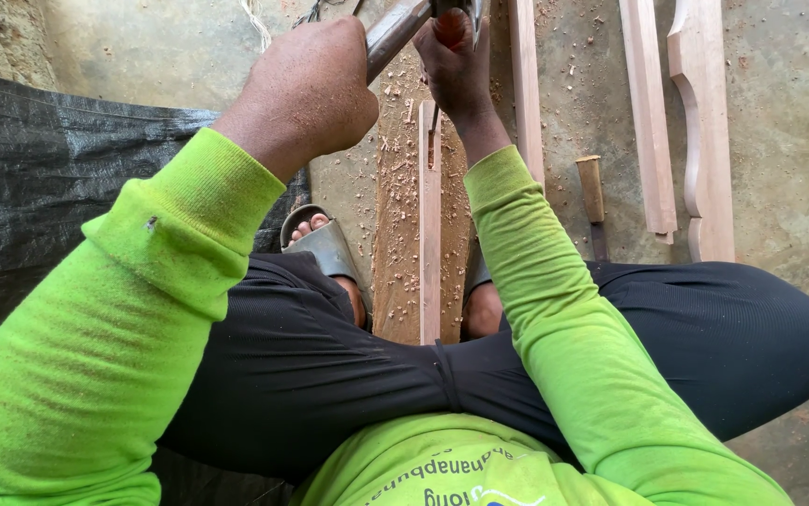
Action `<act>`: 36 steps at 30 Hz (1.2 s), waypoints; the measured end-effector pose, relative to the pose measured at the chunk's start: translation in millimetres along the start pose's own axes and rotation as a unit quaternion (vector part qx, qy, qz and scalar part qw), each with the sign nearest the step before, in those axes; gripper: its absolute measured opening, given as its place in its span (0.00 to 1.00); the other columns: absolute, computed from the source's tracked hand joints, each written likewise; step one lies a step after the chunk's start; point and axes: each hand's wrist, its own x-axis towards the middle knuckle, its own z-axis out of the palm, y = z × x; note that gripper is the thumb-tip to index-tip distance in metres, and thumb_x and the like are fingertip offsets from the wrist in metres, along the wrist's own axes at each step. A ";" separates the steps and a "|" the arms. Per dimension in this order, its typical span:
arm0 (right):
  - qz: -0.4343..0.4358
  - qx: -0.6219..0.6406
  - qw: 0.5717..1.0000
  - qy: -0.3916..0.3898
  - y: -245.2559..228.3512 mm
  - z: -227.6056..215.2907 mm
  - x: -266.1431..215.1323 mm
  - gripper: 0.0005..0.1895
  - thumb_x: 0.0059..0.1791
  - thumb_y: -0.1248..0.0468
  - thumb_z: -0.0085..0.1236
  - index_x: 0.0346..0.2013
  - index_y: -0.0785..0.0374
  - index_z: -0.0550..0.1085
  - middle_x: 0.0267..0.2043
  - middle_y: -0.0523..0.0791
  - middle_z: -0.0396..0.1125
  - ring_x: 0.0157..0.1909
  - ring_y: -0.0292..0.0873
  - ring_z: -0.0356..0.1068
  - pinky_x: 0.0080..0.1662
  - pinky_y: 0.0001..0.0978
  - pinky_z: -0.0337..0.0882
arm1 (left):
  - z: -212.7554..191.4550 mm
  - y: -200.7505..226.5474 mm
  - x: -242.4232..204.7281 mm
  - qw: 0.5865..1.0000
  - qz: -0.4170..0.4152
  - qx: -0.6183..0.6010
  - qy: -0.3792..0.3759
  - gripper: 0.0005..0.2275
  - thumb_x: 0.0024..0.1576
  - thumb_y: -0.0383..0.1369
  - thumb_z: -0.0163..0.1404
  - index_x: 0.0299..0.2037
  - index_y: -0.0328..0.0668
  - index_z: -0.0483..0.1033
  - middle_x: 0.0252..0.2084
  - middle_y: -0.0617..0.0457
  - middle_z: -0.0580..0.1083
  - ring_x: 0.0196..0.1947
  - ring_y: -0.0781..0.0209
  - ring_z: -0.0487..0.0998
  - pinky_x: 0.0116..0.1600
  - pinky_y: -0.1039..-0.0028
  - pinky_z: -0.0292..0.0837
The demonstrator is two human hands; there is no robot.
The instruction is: The recorder is carving a wooden beam using a hammer and a chisel.
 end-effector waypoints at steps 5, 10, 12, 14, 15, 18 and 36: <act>-0.005 0.010 1.000 -0.003 13.0 -6.5 0.0 0.08 0.59 0.62 0.56 0.38 0.60 0.71 0.28 0.38 0.66 0.27 0.32 0.66 0.30 0.26 0.67 | 0.4 1.8 0.5 1.000 -0.006 0.009 -0.017 0.14 0.49 0.30 0.56 0.45 0.32 0.76 0.42 0.33 0.76 0.45 0.34 0.79 0.50 0.50 0.75; -0.080 -0.023 0.996 0.015 -13.3 -13.0 4.3 0.10 0.57 0.61 0.57 0.34 0.61 0.70 0.24 0.40 0.67 0.22 0.35 0.70 0.25 0.29 0.75 | 1.3 1.2 1.3 1.000 0.008 0.007 -0.002 0.14 0.48 0.30 0.56 0.43 0.31 0.76 0.42 0.33 0.77 0.44 0.34 0.79 0.49 0.50 0.75; -0.051 0.024 0.998 0.036 -33.2 -19.9 3.8 0.10 0.58 0.61 0.59 0.43 0.62 0.69 0.25 0.41 0.64 0.22 0.36 0.66 0.27 0.31 0.75 | 0.6 1.3 2.2 1.000 -0.003 0.006 -0.008 0.14 0.49 0.29 0.55 0.45 0.32 0.76 0.42 0.33 0.77 0.43 0.35 0.80 0.50 0.50 0.75; -0.007 0.054 0.995 0.083 -24.6 -32.6 10.5 0.10 0.57 0.59 0.56 0.40 0.63 0.70 0.23 0.42 0.65 0.20 0.36 0.66 0.24 0.31 0.74 | 0.6 0.0 1.2 1.000 -0.001 0.005 -0.005 0.14 0.49 0.28 0.55 0.44 0.32 0.76 0.42 0.33 0.77 0.44 0.35 0.80 0.50 0.51 0.75; 0.036 0.084 0.987 0.130 -20.6 -39.8 14.1 0.12 0.56 0.58 0.53 0.38 0.64 0.71 0.20 0.42 0.65 0.17 0.36 0.66 0.22 0.31 0.73 | 0.5 -0.4 1.4 1.000 0.004 0.005 -0.002 0.14 0.49 0.28 0.55 0.44 0.32 0.77 0.42 0.33 0.77 0.44 0.35 0.80 0.50 0.51 0.75; 0.023 0.117 0.985 0.128 -16.1 -43.5 12.6 0.13 0.56 0.58 0.55 0.35 0.62 0.66 0.20 0.42 0.64 0.17 0.36 0.65 0.21 0.31 0.70 | -0.8 0.2 0.2 1.000 0.004 0.007 -0.005 0.13 0.49 0.28 0.55 0.44 0.31 0.76 0.41 0.33 0.77 0.44 0.35 0.79 0.50 0.51 0.75; 0.063 0.039 0.997 -0.007 -33.5 -19.4 -9.6 0.19 0.59 0.56 0.60 0.56 0.64 0.66 0.36 0.44 0.68 0.37 0.38 0.72 0.40 0.31 0.73 | -0.1 -2.5 1.6 1.000 0.015 0.011 0.003 0.15 0.47 0.28 0.56 0.44 0.29 0.77 0.39 0.30 0.77 0.43 0.32 0.79 0.49 0.50 0.75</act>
